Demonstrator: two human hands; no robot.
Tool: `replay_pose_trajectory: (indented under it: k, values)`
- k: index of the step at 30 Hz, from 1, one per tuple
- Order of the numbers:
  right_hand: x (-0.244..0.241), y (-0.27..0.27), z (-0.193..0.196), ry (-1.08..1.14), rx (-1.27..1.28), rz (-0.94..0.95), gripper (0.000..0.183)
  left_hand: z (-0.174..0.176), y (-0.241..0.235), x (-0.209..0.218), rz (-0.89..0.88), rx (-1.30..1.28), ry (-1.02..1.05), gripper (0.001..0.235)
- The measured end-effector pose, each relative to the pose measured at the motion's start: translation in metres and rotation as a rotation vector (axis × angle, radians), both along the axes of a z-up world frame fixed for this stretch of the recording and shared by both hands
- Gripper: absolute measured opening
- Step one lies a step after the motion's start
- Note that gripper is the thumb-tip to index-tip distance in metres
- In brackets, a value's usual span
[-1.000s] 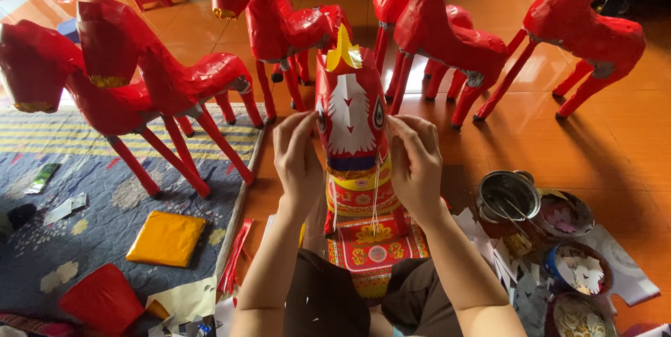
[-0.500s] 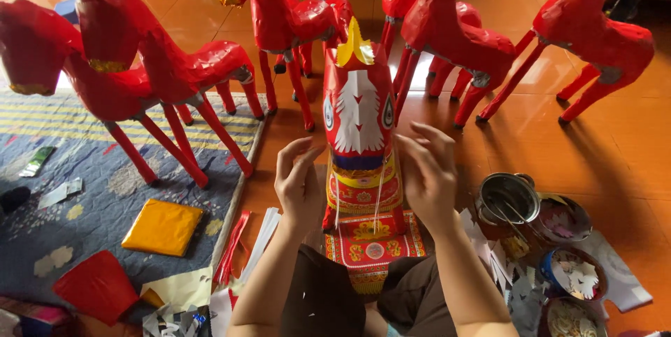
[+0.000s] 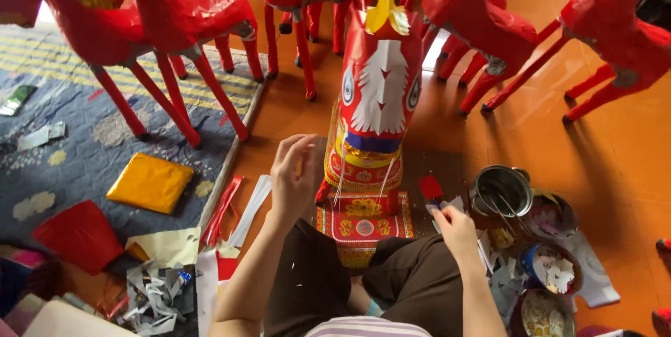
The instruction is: Assembling and decorating traditional red paper horse crafts by folding and gluing paper components.
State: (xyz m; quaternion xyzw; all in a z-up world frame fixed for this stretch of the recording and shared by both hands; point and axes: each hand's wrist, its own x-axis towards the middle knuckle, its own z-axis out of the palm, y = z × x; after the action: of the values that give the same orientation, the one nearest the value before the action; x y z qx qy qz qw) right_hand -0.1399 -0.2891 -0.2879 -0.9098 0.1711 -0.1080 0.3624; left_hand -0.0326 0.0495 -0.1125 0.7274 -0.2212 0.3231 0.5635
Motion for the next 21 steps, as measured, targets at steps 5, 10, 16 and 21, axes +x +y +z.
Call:
replay_pose_trajectory:
  k: [5,10,16,21]
  values:
    - [-0.016,-0.010,-0.074,0.257,0.152,-0.151,0.036,0.029,-0.015,-0.016,-0.073,0.065,-0.109,0.031]
    - [-0.020,-0.001,-0.093,0.273,0.423,-0.335,0.018,0.024,-0.028,-0.028,-0.013,0.234,-0.252,0.056]
    - [-0.016,-0.005,-0.094,0.282,0.462,-0.312,0.018,0.025,-0.025,-0.034,-0.012,0.209,-0.192,0.039]
    - [-0.009,-0.040,-0.178,0.095,0.595,-0.290,0.012,-0.044,-0.010,-0.015,0.060,0.051,-0.034,0.036]
